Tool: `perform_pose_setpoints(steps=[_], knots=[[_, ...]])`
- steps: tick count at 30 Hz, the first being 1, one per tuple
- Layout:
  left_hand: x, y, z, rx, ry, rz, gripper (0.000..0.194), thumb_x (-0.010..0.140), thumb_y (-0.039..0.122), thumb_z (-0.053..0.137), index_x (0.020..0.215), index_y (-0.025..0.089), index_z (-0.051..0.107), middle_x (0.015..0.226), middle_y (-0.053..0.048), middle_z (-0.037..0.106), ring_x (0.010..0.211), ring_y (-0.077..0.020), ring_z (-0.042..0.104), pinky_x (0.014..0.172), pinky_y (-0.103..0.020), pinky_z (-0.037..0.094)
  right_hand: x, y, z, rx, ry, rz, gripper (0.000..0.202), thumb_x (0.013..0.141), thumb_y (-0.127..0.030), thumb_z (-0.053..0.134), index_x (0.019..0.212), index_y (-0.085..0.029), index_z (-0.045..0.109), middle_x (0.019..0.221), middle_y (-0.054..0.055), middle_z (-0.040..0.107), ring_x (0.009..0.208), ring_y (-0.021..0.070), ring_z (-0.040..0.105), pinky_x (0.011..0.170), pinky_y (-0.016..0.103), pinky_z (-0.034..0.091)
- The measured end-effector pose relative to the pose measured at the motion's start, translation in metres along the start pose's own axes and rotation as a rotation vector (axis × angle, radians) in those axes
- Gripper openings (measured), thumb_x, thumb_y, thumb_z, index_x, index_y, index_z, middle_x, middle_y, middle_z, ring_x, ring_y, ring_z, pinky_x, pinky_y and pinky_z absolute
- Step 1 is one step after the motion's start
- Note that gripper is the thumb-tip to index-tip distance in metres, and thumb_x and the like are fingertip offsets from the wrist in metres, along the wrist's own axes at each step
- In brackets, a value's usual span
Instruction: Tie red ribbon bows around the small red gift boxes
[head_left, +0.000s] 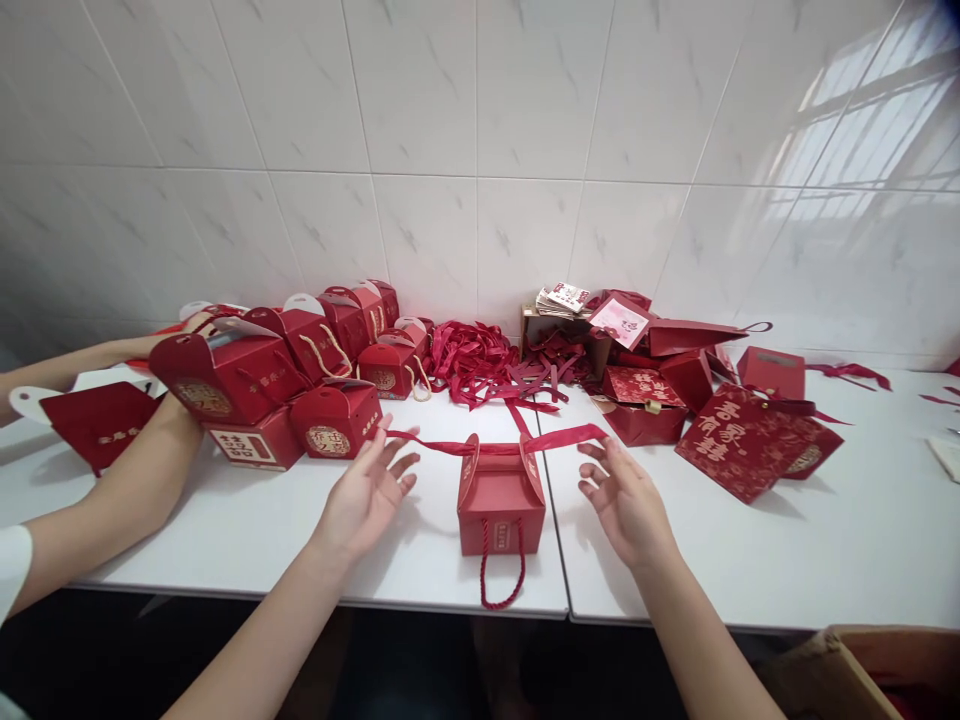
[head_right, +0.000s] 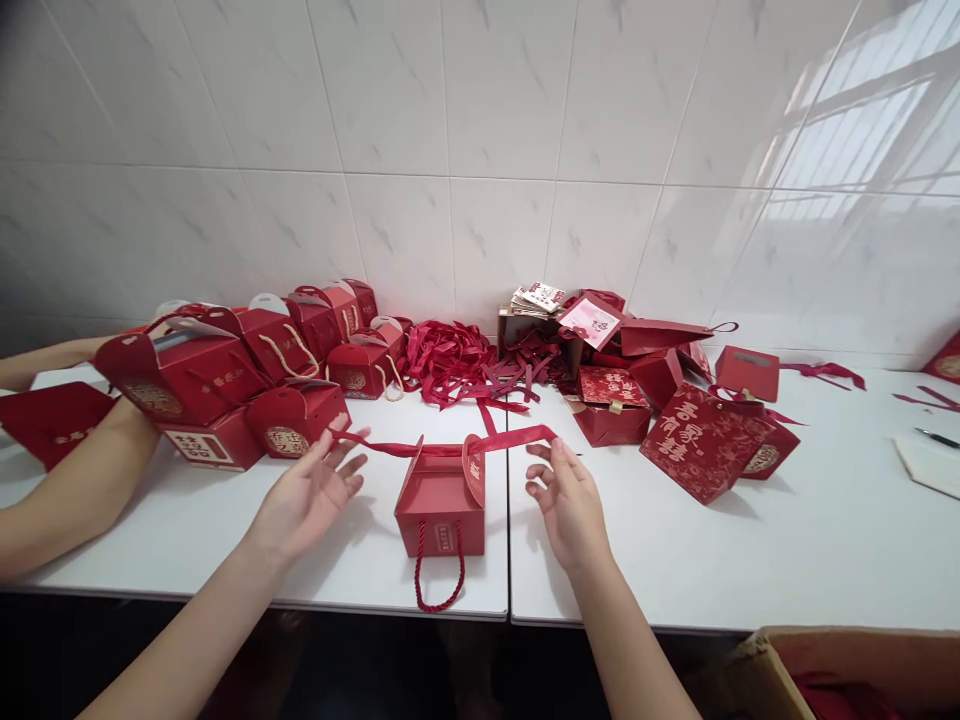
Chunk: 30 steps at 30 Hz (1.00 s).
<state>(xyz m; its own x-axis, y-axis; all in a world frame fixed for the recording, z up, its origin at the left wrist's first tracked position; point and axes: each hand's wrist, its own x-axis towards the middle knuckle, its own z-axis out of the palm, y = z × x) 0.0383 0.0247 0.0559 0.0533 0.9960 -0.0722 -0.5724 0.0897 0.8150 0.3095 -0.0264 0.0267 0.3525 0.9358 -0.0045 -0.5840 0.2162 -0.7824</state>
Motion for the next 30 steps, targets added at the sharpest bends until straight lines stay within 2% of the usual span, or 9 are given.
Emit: perform_pose_setpoints(steps=[3,6,10,14,17,20,24,27,30], knots=[[0.006,0.016,0.010,-0.053,0.044,0.153,0.013,0.084,0.021,0.060,0.096,0.021,0.066,0.082,0.001,0.067,0.063,-0.0078,0.061,0.046,-0.015,0.043,0.007,-0.017,0.011,0.111,0.059,-0.068,0.035,0.060,-0.037,0.083,0.084,-0.020,0.063,0.081,-0.003,0.061,0.064,0.0077,0.057,0.055,0.018,0.046],[0.009,0.031,0.022,-0.009,0.025,0.275,0.011,0.081,0.024,0.065,0.088,0.016,0.069,0.071,0.000,0.065,0.059,-0.0070,0.059,0.046,-0.014,0.041,0.014,-0.037,0.022,0.083,0.048,-0.185,0.030,0.059,-0.034,0.084,0.074,-0.018,0.062,0.068,-0.004,0.058,0.061,0.0082,0.056,0.052,0.018,0.045],[0.010,0.053,0.044,0.170,-0.107,0.367,0.026,0.083,0.038,0.060,0.088,0.014,0.071,0.076,-0.006,0.068,0.069,-0.0126,0.061,0.049,-0.018,0.043,0.021,-0.065,0.038,-0.134,-0.085,-0.367,0.027,0.066,-0.038,0.079,0.076,-0.018,0.065,0.059,-0.003,0.056,0.050,0.0075,0.050,0.046,0.019,0.040],[0.009,0.074,0.072,0.375,-0.189,0.483,0.025,0.081,0.036,0.063,0.086,0.013,0.072,0.082,-0.006,0.069,0.069,-0.0127,0.060,0.055,-0.021,0.045,0.029,-0.086,0.054,-0.393,-0.174,-0.541,0.026,0.076,-0.044,0.070,0.076,-0.018,0.066,0.059,-0.001,0.057,0.050,0.0094,0.049,0.047,0.023,0.040],[0.011,0.084,0.089,0.512,-0.222,0.537,0.027,0.074,0.035,0.071,0.090,0.013,0.073,0.081,-0.006,0.070,0.072,-0.0162,0.063,0.063,-0.026,0.048,0.034,-0.097,0.066,-0.464,-0.196,-0.642,0.024,0.074,-0.042,0.072,0.074,-0.019,0.066,0.067,0.000,0.061,0.058,0.0115,0.054,0.053,0.024,0.044],[0.012,0.088,0.102,0.608,-0.249,0.545,0.033,0.072,0.041,0.072,0.091,0.014,0.072,0.081,-0.007,0.071,0.074,-0.0186,0.065,0.066,-0.028,0.050,0.035,-0.104,0.080,-0.429,-0.276,-0.624,0.024,0.074,-0.042,0.071,0.081,-0.019,0.066,0.071,-0.001,0.063,0.062,0.0116,0.058,0.057,0.024,0.048],[0.011,0.089,0.115,0.613,-0.352,0.510,0.034,0.077,0.047,0.065,0.084,0.015,0.072,0.080,-0.007,0.070,0.075,-0.0182,0.065,0.068,-0.030,0.051,0.032,-0.111,0.095,-0.370,-0.366,-0.509,0.026,0.075,-0.043,0.070,0.076,-0.018,0.065,0.074,0.000,0.065,0.069,0.0121,0.063,0.065,0.024,0.052],[0.008,0.090,0.122,0.513,-0.384,0.508,0.024,0.073,0.037,0.072,0.083,0.015,0.070,0.079,-0.003,0.068,0.074,-0.0152,0.064,0.069,-0.029,0.052,0.030,-0.114,0.104,-0.299,-0.413,-0.361,0.028,0.071,-0.043,0.074,0.076,-0.018,0.063,0.071,0.000,0.065,0.069,0.0132,0.065,0.067,0.026,0.053],[0.004,0.090,0.127,0.443,-0.403,0.506,0.019,0.071,0.027,0.074,0.084,0.015,0.069,0.078,-0.001,0.066,0.073,-0.0138,0.063,0.070,-0.030,0.053,0.028,-0.114,0.110,-0.296,-0.409,-0.306,0.030,0.069,-0.043,0.076,0.078,-0.017,0.062,0.070,0.000,0.065,0.067,0.0133,0.066,0.066,0.026,0.054]])
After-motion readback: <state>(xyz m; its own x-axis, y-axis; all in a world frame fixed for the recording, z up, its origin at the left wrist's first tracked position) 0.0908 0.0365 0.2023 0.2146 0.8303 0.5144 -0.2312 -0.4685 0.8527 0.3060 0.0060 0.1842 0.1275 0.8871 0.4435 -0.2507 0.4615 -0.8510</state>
